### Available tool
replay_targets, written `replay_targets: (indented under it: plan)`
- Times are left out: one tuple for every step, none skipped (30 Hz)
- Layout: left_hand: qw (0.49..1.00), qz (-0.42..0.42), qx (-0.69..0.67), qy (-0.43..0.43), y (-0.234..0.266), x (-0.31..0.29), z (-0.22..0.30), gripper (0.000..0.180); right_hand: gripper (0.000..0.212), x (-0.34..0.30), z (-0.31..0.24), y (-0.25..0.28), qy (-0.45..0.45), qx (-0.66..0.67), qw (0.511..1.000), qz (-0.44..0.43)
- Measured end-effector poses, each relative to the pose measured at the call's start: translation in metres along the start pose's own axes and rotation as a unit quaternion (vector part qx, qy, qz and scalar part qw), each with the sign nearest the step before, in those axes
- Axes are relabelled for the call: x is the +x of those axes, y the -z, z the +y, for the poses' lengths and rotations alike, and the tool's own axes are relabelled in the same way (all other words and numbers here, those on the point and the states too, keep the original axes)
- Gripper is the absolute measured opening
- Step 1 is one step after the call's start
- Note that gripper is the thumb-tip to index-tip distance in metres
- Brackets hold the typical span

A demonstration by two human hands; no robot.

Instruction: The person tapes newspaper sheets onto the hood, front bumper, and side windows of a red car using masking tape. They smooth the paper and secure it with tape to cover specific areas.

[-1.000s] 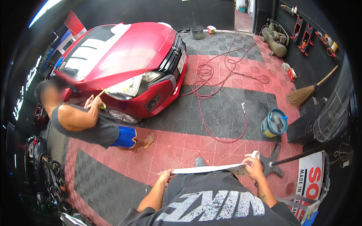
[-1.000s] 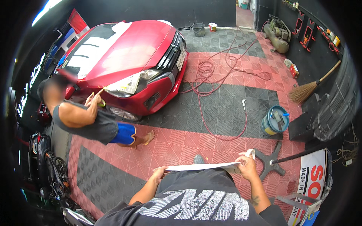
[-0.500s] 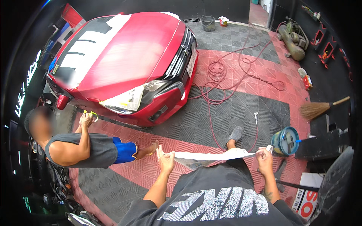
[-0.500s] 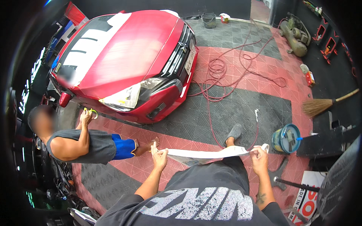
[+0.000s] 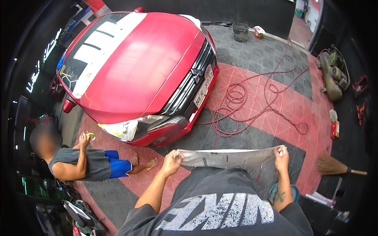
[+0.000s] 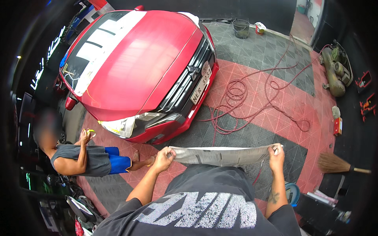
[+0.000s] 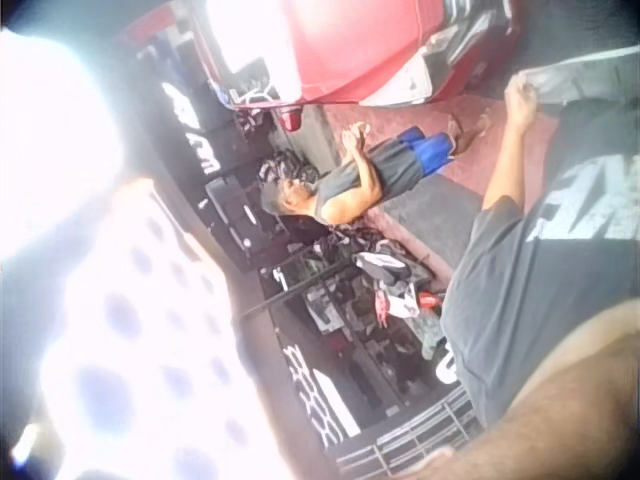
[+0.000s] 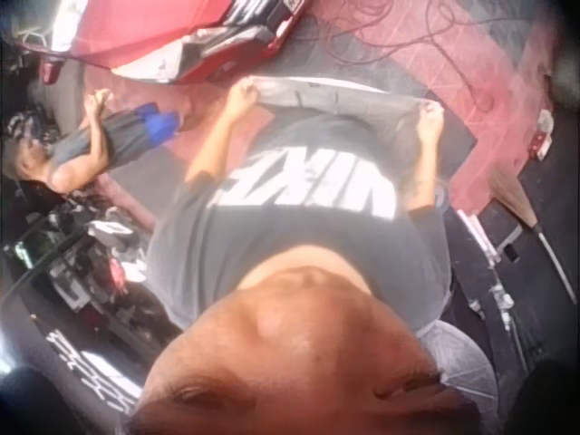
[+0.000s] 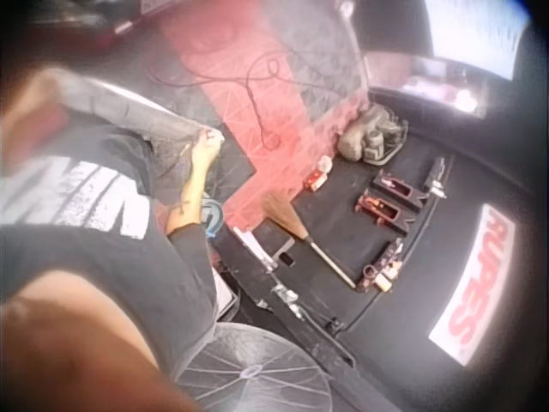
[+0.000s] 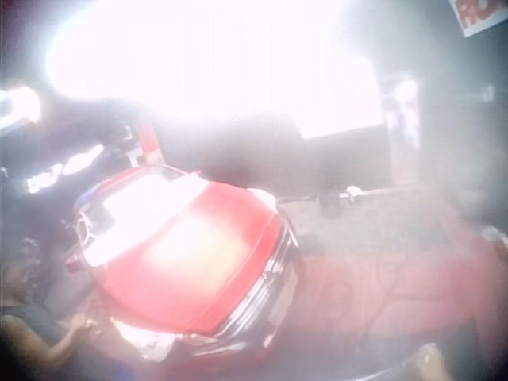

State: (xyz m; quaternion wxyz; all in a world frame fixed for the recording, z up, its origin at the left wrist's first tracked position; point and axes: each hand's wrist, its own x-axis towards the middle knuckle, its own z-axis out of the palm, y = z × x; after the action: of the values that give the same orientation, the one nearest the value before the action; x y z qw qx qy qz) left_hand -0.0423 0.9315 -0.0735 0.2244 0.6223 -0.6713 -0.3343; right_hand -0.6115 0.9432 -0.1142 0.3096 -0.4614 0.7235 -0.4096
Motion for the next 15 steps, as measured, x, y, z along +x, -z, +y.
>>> replay_targets:
  plan:
    - [0.999,0.017,0.015,-0.043,-0.001,0.025,0.012,0.015,0.015,0.033,0.005,0.008,-0.026,0.031,0.999,0.005]
    - [1.000,0.023,-0.001,-0.001,-0.003,0.051,0.040,0.024,0.014,0.062,-0.003,0.014,-0.027,0.057,0.998,0.016]
    - [0.999,0.029,-0.017,0.040,-0.005,0.074,0.066,0.032,0.014,0.088,-0.012,0.021,-0.029,0.082,0.996,0.027]
    - [0.998,0.065,-0.016,-0.009,-0.011,0.101,0.070,0.061,0.014,0.118,-0.016,0.023,-0.019,0.082,0.995,0.044]
    - [0.996,0.061,-0.067,0.018,-0.018,0.125,0.075,0.069,0.014,0.144,-0.018,0.026,-0.009,0.082,0.995,0.062]
    - [0.990,0.057,-0.118,0.045,-0.028,0.151,0.081,0.077,0.014,0.168,-0.017,0.028,0.000,0.082,0.993,0.080]
    - [0.982,0.056,-0.166,0.069,-0.031,0.180,0.088,0.084,0.015,0.194,-0.010,0.030,0.002,0.107,0.991,0.082]
    - [0.978,0.040,-0.187,0.085,-0.039,0.207,0.084,0.099,0.014,0.221,0.002,0.032,-0.017,0.114,0.990,0.085]
    - [0.974,0.021,-0.196,0.110,-0.044,0.234,0.083,0.081,0.012,0.248,0.015,0.034,-0.038,0.118,0.988,0.090]
    - [0.985,-0.007,-0.147,0.086,-0.056,0.261,0.060,0.065,0.012,0.275,0.010,0.030,-0.017,0.108,0.990,0.088]
    - [0.992,-0.038,-0.101,0.061,-0.069,0.289,0.038,0.050,0.011,0.298,-0.006,0.028,0.003,0.093,0.992,0.089]
    - [0.993,-0.062,-0.074,0.069,-0.079,0.318,0.039,0.037,0.011,0.321,-0.017,0.032,0.024,0.073,0.992,0.098]
    - [0.992,-0.086,-0.047,0.074,-0.086,0.352,0.046,0.025,0.011,0.347,-0.016,0.039,0.040,0.065,0.992,0.102]
    - [0.995,-0.076,-0.017,0.061,-0.093,0.383,0.061,0.025,0.011,0.370,-0.014,0.046,0.055,0.057,0.991,0.105]
    - [0.997,-0.047,-0.027,0.053,-0.106,0.412,0.056,0.024,0.011,0.394,-0.017,0.051,0.068,0.052,0.991,0.102]
